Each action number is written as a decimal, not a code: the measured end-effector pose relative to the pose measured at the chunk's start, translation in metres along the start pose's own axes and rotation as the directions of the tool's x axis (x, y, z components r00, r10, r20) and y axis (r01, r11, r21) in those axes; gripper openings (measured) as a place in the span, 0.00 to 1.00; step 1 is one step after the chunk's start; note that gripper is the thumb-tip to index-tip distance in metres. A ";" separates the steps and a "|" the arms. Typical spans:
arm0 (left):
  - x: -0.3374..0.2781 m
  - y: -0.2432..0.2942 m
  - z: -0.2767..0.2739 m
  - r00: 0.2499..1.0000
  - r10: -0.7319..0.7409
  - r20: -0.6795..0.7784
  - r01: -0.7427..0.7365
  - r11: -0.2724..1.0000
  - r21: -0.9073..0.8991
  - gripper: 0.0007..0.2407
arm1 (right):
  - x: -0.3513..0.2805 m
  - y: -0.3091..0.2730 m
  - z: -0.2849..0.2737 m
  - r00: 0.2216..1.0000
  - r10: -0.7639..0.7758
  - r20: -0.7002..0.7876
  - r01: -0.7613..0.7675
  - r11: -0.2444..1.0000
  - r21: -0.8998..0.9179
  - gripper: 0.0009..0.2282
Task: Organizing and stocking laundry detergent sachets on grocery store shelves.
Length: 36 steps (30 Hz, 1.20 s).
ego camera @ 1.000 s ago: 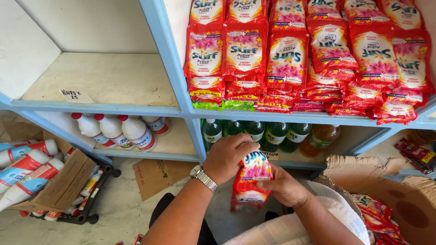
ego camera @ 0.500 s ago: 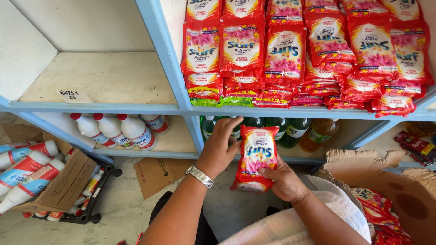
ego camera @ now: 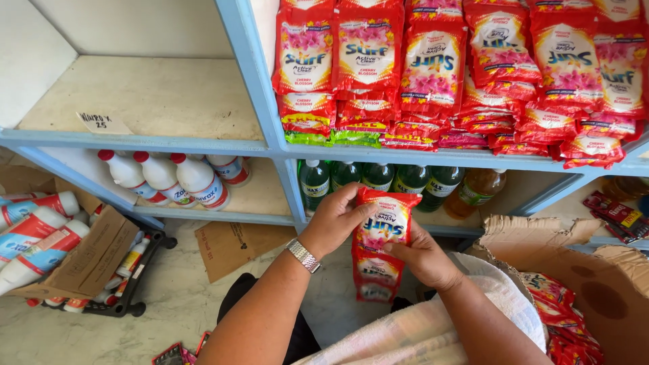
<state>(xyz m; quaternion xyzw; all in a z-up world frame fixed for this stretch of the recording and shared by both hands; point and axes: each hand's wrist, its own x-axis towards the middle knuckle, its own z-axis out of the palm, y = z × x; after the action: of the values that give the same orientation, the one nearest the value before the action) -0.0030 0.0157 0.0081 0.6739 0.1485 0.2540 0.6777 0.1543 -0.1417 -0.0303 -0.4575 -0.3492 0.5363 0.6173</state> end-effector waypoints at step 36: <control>-0.010 0.019 0.032 0.951 0.308 0.013 -0.272 0.817 0.509 0.04 | 0.001 0.004 -0.030 0.947 -0.254 -0.196 0.291 0.937 0.194 0.07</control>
<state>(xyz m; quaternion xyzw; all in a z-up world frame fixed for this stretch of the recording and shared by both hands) 0.0034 -0.0171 0.0265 0.8328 0.1291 0.3298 0.4254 0.1810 -0.1468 -0.0447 -0.3769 -0.2944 0.4401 0.7600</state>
